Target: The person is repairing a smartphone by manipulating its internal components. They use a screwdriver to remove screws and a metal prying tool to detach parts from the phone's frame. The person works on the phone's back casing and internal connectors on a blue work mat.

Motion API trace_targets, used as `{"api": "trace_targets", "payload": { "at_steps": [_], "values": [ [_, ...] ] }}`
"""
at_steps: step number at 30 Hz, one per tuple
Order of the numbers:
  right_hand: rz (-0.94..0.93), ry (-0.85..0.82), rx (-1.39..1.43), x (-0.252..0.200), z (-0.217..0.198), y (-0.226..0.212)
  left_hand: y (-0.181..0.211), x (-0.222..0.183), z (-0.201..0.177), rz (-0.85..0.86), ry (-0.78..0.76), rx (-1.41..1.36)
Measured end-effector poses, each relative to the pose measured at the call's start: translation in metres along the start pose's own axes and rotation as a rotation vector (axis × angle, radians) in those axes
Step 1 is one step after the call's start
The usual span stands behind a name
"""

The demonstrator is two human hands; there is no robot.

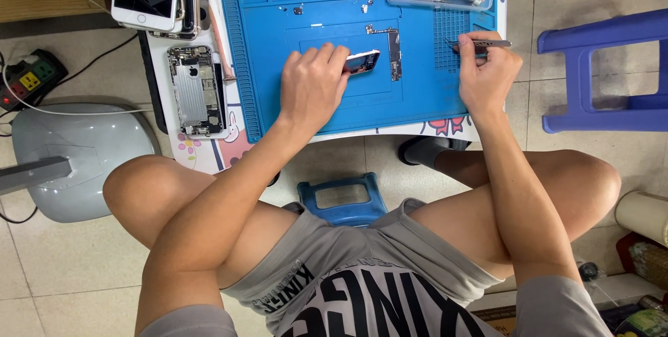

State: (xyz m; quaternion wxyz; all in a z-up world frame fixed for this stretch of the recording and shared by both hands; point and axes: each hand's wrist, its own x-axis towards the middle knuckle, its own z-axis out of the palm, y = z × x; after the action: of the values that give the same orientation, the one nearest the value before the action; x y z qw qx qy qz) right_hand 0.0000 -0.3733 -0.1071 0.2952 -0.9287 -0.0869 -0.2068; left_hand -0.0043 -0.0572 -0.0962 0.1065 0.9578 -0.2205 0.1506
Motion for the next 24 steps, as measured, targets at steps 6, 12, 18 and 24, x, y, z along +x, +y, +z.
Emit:
{"api": "trace_targets", "payload": {
  "at_steps": [6,12,18,24],
  "values": [
    [-0.003,-0.002,-0.006,-0.0005,-0.0003,-0.0002,-0.0010,-0.0001,-0.0006,0.004,-0.005,0.003],
    [0.005,-0.010,0.007,-0.0004,-0.0010,0.0002,-0.0002,0.0001,0.0000,0.003,-0.006,0.006],
    [0.014,-0.012,0.013,0.0000,-0.0015,-0.0009,-0.0001,0.0001,0.0003,0.003,-0.010,0.002],
    [0.016,-0.014,0.006,0.0005,-0.0017,-0.0003,0.0002,0.0004,-0.0006,0.006,-0.007,0.011]
  ]
}}
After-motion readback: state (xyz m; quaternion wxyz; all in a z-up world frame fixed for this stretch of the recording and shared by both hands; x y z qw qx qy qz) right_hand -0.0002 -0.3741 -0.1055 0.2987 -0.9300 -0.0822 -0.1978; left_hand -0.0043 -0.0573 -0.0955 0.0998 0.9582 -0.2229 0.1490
